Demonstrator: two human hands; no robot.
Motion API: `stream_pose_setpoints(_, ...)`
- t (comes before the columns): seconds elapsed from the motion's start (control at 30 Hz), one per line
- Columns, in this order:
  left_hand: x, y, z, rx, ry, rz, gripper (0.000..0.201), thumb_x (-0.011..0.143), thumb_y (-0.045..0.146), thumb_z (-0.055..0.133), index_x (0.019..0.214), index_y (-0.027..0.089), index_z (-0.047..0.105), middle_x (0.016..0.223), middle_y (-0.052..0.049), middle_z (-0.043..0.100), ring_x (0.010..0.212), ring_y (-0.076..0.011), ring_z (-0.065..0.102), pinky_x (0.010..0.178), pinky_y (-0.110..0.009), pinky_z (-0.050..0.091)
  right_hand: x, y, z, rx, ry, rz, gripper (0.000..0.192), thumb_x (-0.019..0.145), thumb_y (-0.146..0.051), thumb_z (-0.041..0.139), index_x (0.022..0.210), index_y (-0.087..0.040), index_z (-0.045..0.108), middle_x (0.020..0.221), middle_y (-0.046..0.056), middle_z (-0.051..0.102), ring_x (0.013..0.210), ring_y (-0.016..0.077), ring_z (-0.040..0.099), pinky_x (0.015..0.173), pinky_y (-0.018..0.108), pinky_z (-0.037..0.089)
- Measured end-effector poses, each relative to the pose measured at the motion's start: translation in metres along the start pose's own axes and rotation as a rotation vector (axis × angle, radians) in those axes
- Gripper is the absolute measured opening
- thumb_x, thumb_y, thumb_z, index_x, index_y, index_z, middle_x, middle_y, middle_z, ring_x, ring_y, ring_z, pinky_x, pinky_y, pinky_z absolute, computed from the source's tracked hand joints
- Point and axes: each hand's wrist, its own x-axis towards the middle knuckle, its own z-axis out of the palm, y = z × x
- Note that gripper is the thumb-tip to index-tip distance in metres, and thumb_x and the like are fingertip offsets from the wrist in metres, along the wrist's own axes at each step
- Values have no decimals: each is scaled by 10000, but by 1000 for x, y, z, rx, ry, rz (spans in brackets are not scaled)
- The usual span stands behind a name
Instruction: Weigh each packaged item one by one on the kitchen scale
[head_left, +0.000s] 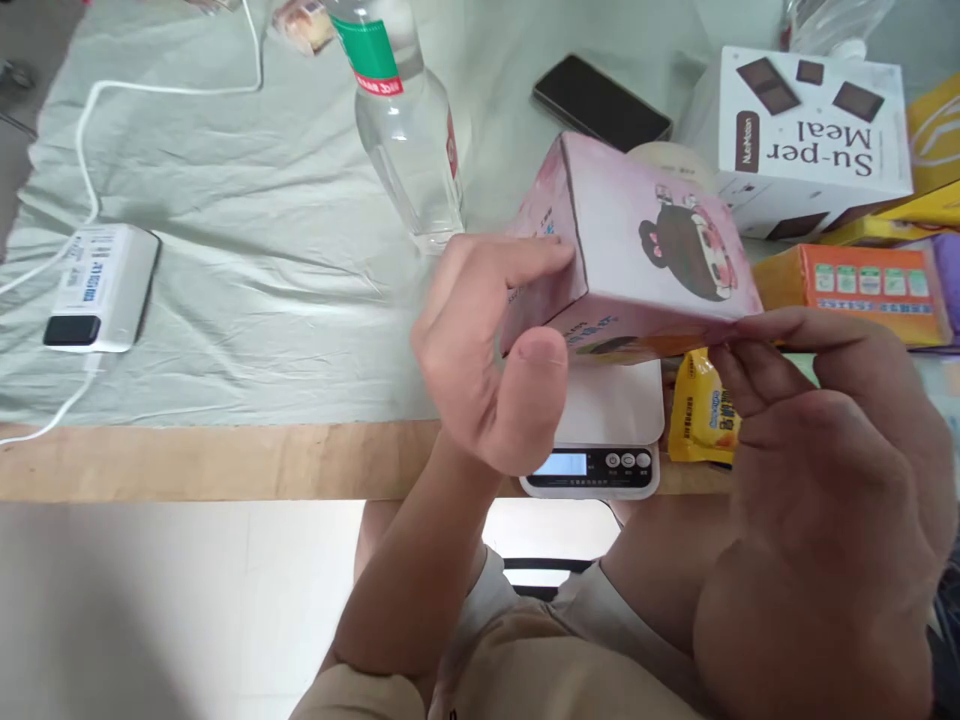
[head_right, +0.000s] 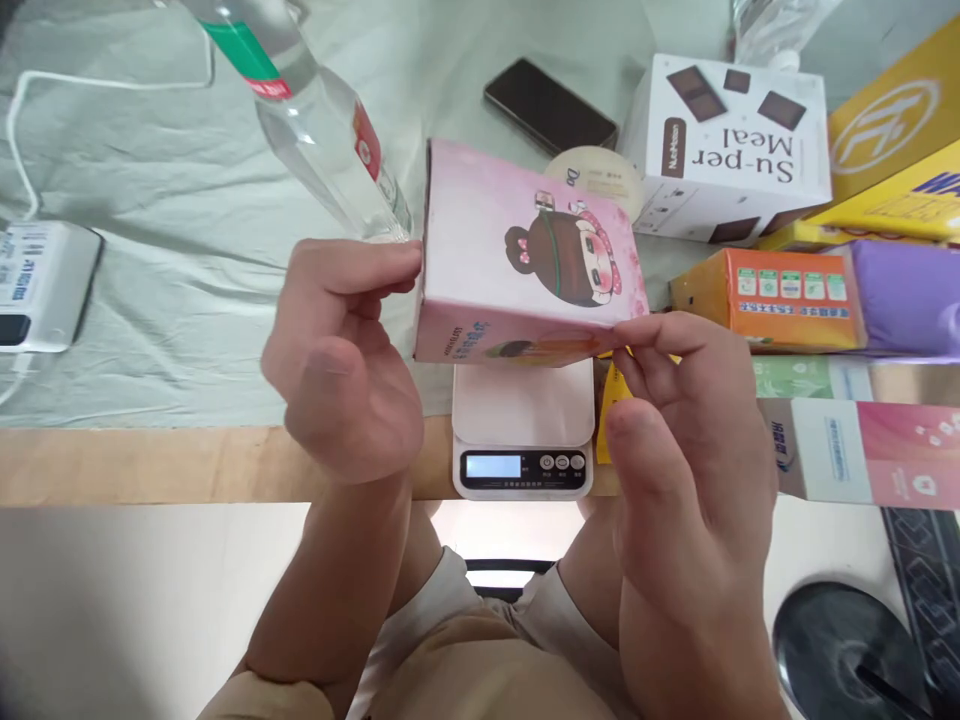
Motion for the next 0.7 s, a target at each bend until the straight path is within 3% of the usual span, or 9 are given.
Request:
stream_pose_setpoints(0.1, -7, 2, 5, 78, 61, -49, 413, 1035, 553, 425, 852, 314, 708, 850, -51, 676, 846, -255, 646, 767, -465, 540, 0, 9, -10, -98, 35, -63, 243, 863, -332, 670, 1093, -265, 709, 1099, 73, 686, 1078, 235, 680, 1023, 484, 551)
stream_pose_setpoints(0.2, -6, -3, 4, 129, 106, -141, 446, 1021, 457, 452, 625, 284, 562, 662, -45, 546, 653, -214, 549, 651, -434, 453, 1, 16, -16, -226, 70, -182, 287, 843, -390, 668, 1112, -300, 712, 1045, 52, 662, 951, 221, 636, 960, 491, 545)
stream_pose_setpoints(0.37, 12, -26, -3, 64, 227, -292, 429, 1049, 371, 386, 652, 230, 470, 652, -26, 427, 610, -149, 439, 608, -370, 358, 2, 25, -22, -285, 18, -239, 328, 856, -398, 630, 1172, -312, 657, 1166, 53, 613, 1111, 230, 618, 1053, 470, 520)
stream_pose_setpoints(0.43, 15, -32, -3, -20, 196, -360, 365, 1053, 306, 428, 703, 225, 494, 709, -27, 434, 652, -143, 450, 621, -354, 380, 5, 32, -25, -213, -62, -252, 318, 876, -385, 616, 1181, -296, 622, 1184, 58, 601, 1106, 214, 627, 982, 419, 555)
stream_pose_setpoints(0.5, 11, -35, 0, -73, 92, -408, 325, 1049, 272, 492, 728, 224, 504, 756, -35, 462, 754, -160, 507, 683, -348, 437, 9, 39, -25, -145, -128, -276, 288, 893, -380, 610, 1166, -293, 592, 1176, 50, 584, 1042, 187, 639, 880, 366, 574)
stream_pose_setpoints(0.6, 2, -37, 7, -150, -19, -432, 318, 1032, 320, 592, 752, 227, 473, 791, -37, 478, 983, -197, 569, 778, -335, 489, 12, 48, -23, -125, -117, -307, 289, 879, -396, 598, 1140, -283, 550, 1148, 47, 545, 990, 173, 622, 806, 335, 565)
stream_pose_setpoints(0.7, -2, -42, 10, -185, -1, -445, 333, 1014, 346, 640, 764, 225, 456, 837, -37, 491, 1168, -221, 561, 853, -341, 506, 12, 51, -21, -144, -77, -327, 323, 865, -459, 593, 1117, -266, 533, 1114, 61, 532, 946, 174, 598, 758, 325, 543)
